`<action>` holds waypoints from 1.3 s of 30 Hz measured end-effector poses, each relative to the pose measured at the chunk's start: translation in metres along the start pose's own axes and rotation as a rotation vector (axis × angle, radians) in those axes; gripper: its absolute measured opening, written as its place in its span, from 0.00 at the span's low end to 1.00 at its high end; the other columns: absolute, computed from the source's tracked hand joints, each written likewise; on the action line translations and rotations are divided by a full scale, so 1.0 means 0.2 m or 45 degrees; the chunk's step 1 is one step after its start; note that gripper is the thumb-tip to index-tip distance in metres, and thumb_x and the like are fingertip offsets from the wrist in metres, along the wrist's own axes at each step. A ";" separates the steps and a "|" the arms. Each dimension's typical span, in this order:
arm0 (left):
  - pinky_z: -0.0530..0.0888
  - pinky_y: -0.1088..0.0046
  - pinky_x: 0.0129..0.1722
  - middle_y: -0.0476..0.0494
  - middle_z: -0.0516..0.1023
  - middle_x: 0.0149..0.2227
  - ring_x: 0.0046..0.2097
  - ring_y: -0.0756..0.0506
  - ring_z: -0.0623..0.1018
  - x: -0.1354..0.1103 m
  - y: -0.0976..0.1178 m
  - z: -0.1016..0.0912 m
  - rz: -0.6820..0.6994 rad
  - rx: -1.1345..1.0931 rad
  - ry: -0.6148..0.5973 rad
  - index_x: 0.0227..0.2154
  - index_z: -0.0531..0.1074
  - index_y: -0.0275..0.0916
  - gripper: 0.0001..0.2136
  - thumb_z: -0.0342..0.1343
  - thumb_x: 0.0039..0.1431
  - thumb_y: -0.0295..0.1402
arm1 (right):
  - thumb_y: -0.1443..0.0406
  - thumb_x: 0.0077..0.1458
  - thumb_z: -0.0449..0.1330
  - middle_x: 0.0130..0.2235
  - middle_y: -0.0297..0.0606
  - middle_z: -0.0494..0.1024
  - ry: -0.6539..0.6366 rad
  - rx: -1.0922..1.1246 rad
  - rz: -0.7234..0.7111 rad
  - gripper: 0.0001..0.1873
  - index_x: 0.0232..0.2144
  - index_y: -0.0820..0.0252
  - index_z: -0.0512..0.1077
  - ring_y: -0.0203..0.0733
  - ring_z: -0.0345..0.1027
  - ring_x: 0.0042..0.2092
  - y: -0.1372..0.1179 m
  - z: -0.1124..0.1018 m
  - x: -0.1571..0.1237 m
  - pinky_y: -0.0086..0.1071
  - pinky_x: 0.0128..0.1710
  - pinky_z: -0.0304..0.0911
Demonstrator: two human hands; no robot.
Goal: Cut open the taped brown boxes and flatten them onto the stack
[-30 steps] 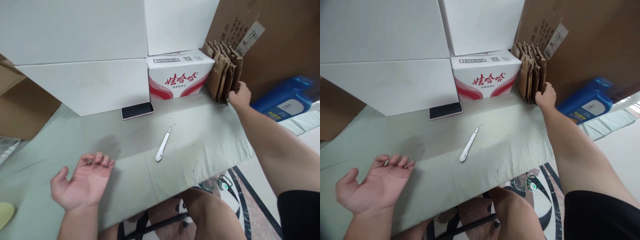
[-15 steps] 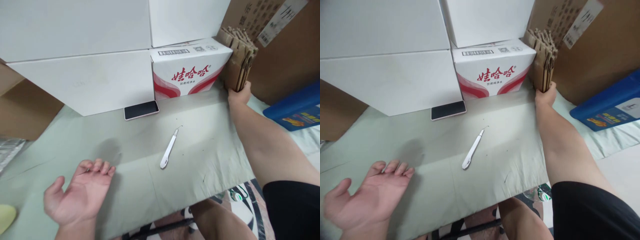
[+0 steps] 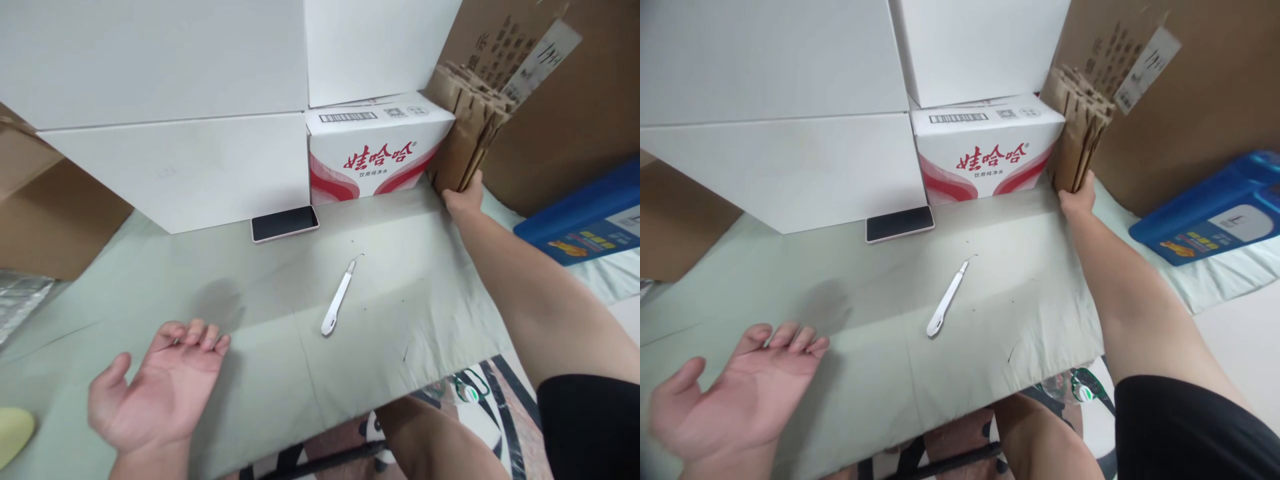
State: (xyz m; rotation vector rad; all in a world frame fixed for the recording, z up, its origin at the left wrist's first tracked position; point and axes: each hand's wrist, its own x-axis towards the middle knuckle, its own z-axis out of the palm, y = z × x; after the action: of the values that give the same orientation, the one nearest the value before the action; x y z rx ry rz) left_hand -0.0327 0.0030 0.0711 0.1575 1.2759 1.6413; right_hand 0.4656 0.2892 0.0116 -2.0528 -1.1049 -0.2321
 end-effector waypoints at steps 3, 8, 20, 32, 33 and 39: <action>0.70 0.68 0.24 0.47 0.61 0.24 0.27 0.48 0.62 0.00 0.00 0.00 -0.009 -0.034 0.015 0.21 0.65 0.41 0.16 0.57 0.37 0.48 | 0.74 0.46 0.69 0.50 0.50 0.81 -0.127 0.107 0.077 0.41 0.63 0.65 0.65 0.39 0.76 0.45 0.00 -0.01 -0.01 0.28 0.39 0.66; 0.71 0.69 0.24 0.48 0.61 0.24 0.27 0.48 0.64 0.03 0.00 -0.02 0.008 -0.049 -0.073 0.22 0.66 0.41 0.18 0.62 0.35 0.50 | 0.71 0.44 0.73 0.53 0.55 0.79 -0.247 0.154 0.146 0.46 0.64 0.63 0.62 0.43 0.75 0.49 0.03 -0.07 -0.05 0.32 0.43 0.66; 0.74 0.70 0.28 0.49 0.65 0.26 0.28 0.49 0.67 -0.01 0.06 -0.12 0.032 -0.283 -0.263 0.22 0.73 0.38 0.18 0.67 0.32 0.47 | 0.66 0.54 0.63 0.65 0.70 0.66 -0.339 -0.038 -0.144 0.41 0.68 0.67 0.56 0.61 0.66 0.64 -0.12 -0.63 -0.16 0.48 0.60 0.61; 0.71 0.70 0.28 0.49 0.66 0.25 0.27 0.49 0.68 -0.04 0.21 -0.39 0.093 -0.605 -0.363 0.23 0.72 0.39 0.15 0.61 0.41 0.46 | 0.66 0.58 0.56 0.67 0.50 0.70 -0.922 0.075 -1.622 0.26 0.59 0.56 0.70 0.58 0.66 0.67 -0.92 -0.79 -1.17 0.59 0.65 0.63; 0.71 0.71 0.29 0.49 0.67 0.25 0.27 0.50 0.69 -0.04 0.21 -0.40 0.100 -0.603 -0.386 0.24 0.73 0.39 0.14 0.61 0.43 0.46 | 0.66 0.59 0.55 0.67 0.50 0.70 -0.943 0.138 -1.725 0.25 0.59 0.56 0.70 0.59 0.65 0.67 -1.04 -0.77 -1.25 0.60 0.64 0.63; 0.61 0.75 0.25 0.52 0.63 0.21 0.24 0.53 0.63 -0.01 0.24 -0.44 0.198 -0.325 -0.452 0.19 0.67 0.38 0.14 0.62 0.45 0.42 | 0.68 0.61 0.52 0.67 0.49 0.70 -1.039 0.527 -1.957 0.23 0.57 0.56 0.70 0.55 0.67 0.66 -1.77 -0.60 -1.67 0.55 0.64 0.65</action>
State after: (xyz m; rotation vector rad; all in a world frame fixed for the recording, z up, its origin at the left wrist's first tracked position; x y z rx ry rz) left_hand -0.1157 -0.0532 0.0709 0.3804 0.7953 1.7975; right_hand 0.0120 0.1068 0.1252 -0.5004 -2.7442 0.1357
